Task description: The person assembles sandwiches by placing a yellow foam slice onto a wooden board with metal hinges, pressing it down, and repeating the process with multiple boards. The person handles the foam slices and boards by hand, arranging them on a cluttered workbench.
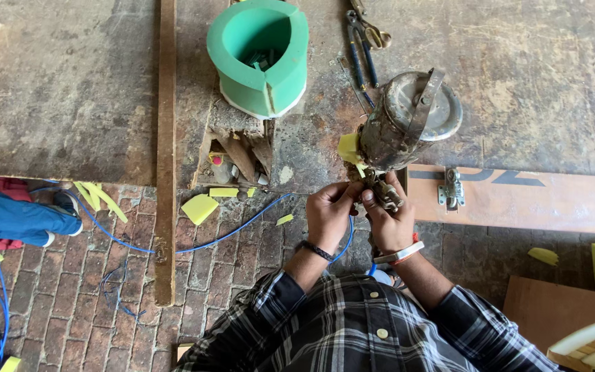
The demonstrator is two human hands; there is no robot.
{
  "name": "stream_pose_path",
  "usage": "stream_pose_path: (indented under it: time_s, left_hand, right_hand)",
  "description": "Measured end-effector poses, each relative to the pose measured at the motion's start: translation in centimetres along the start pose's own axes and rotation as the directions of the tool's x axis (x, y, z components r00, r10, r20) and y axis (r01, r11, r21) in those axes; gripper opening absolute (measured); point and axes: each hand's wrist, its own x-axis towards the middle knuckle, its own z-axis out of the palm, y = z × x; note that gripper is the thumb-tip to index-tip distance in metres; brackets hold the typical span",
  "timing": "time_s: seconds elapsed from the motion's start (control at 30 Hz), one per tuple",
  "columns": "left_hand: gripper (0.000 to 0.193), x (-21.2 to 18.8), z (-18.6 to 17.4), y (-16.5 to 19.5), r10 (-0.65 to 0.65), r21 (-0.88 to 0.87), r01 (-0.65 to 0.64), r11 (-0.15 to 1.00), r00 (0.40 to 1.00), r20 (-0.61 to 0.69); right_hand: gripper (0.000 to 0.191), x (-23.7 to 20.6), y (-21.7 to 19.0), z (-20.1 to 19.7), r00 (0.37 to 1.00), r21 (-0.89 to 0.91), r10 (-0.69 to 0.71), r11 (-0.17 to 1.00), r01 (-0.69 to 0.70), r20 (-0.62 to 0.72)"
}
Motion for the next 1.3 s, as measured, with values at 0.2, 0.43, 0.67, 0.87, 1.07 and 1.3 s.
stream_pose_path:
  time_s: [0.2, 0.43, 0.67, 0.87, 1.07, 1.3]
  left_hand:
    - [0.036, 3.0, -5.1, -2.5, -0.407, 0.012, 0.407, 0.914, 0.913, 0.035]
    - [0.041, -2.0, -17.4, -7.2, -0.553, 0.045, 0.561, 0.827, 0.825, -0.114]
    - [0.036, -9.3, -24.6, -7.4, -0.708, -0.079, 0.739, 0.669, 0.602, -0.370]
    - [0.040, -9.9, -24.5, -7.5, -0.735, -0.142, 0.755, 0.640, 0.548, -0.399]
    - [0.035, -7.0, -22.2, -8.2, -0.690, -0.062, 0.697, 0.714, 0.687, -0.229]
    - [0.029, -1.4, -16.8, -9.3, -0.630, 0.110, 0.629, 0.770, 0.776, -0.031]
  right_hand:
    - [0.060, 3.8, 5.0, 5.0, 0.997, -0.020, 0.012, 1.000, -0.014, -0.079]
    - [0.066, 10.8, 13.1, 12.4, 0.979, -0.357, -0.055, 0.934, -0.019, -0.196]
    - [0.079, 12.9, 17.2, 16.8, 0.945, -0.474, 0.048, 0.856, -0.206, -0.324]
    - [0.089, 12.4, 15.9, 17.7, 0.957, -0.588, 0.104, 0.769, -0.251, -0.272]
    - [0.101, 12.3, 12.9, 13.3, 0.928, -0.778, 0.370, 0.572, -0.260, -0.039]
    - [0.071, 11.3, 14.2, 0.0, 0.987, -0.609, 0.149, 0.778, -0.154, -0.059]
